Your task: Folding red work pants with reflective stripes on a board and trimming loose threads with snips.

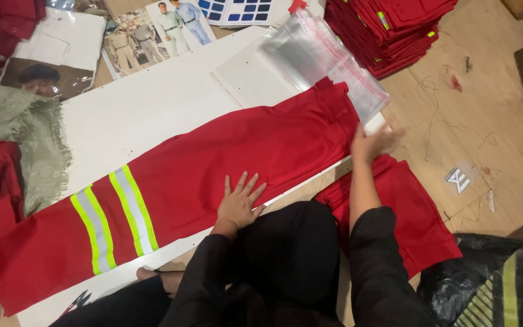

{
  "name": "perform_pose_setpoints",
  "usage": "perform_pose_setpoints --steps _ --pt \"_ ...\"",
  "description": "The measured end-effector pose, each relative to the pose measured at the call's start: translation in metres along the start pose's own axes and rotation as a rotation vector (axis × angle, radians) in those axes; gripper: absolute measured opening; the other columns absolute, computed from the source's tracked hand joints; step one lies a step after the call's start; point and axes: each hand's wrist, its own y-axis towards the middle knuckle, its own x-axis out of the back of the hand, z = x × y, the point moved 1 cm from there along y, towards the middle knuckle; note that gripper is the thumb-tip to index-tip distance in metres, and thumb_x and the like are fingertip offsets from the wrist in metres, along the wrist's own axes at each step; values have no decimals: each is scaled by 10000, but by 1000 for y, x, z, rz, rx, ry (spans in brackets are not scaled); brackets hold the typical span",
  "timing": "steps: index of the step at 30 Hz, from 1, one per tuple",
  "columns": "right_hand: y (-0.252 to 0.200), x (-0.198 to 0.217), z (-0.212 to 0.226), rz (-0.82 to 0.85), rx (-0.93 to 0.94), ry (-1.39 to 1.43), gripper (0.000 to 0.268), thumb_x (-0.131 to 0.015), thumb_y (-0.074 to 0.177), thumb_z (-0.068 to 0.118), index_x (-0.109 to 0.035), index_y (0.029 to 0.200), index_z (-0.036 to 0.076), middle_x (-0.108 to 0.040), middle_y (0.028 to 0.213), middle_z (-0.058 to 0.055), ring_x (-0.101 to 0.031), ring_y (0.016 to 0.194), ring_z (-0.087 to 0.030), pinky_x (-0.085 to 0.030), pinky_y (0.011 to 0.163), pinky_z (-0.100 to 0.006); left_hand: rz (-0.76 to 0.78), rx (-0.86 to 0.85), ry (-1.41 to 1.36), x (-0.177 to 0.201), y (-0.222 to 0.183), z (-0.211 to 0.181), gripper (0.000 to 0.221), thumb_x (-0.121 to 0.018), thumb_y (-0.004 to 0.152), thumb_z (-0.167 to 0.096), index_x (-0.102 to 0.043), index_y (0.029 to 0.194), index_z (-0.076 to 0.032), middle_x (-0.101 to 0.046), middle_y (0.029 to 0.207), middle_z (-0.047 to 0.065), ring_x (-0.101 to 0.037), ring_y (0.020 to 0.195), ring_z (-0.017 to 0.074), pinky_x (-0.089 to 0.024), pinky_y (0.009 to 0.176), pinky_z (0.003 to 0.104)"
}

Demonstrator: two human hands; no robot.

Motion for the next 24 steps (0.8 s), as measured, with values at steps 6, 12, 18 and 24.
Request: perform_pose_setpoints --steps 6,12,18,24 --pt "-28 -43 64 308 836 -238 662 -561 999 587 -466 1577 281 -271 1685 -187 -192 1531 -472 -146 1121 -766 -57 -3 0 -8 2 3 664 -391 958 -645 -340 1579 -414 -219 1712 -40 -119 1585 309 -65 1161 791" --pt "14 -90 62 643 597 -443 800 -328 996 760 -259 1652 306 -157 1743 11 -82 1602 -323 -69 1187 -763 -40 -13 -14 -20 7 6 659 -407 949 -634 -365 1565 -403 -221 1712 -38 -122 1582 313 -60 1149 814" --pt "59 -130 32 688 384 -411 875 -271 978 835 -104 1674 333 -187 1728 -44 -126 1586 -347 -13 1187 -754 -42 -20 -46 -1 -1 5 659 -403 962 -625 -334 1579 -405 -202 1721 -47 -118 1588 299 -52 1163 808" --pt "-9 -65 107 505 435 -432 793 -459 1034 473 -164 1658 84 -127 1699 -266 -84 1551 -486 5 1183 -727 -84 -36 -81 -11 1 6 672 -362 966 -626 -318 1584 -365 -169 1721 -19 -69 1592 294 -8 1168 794"
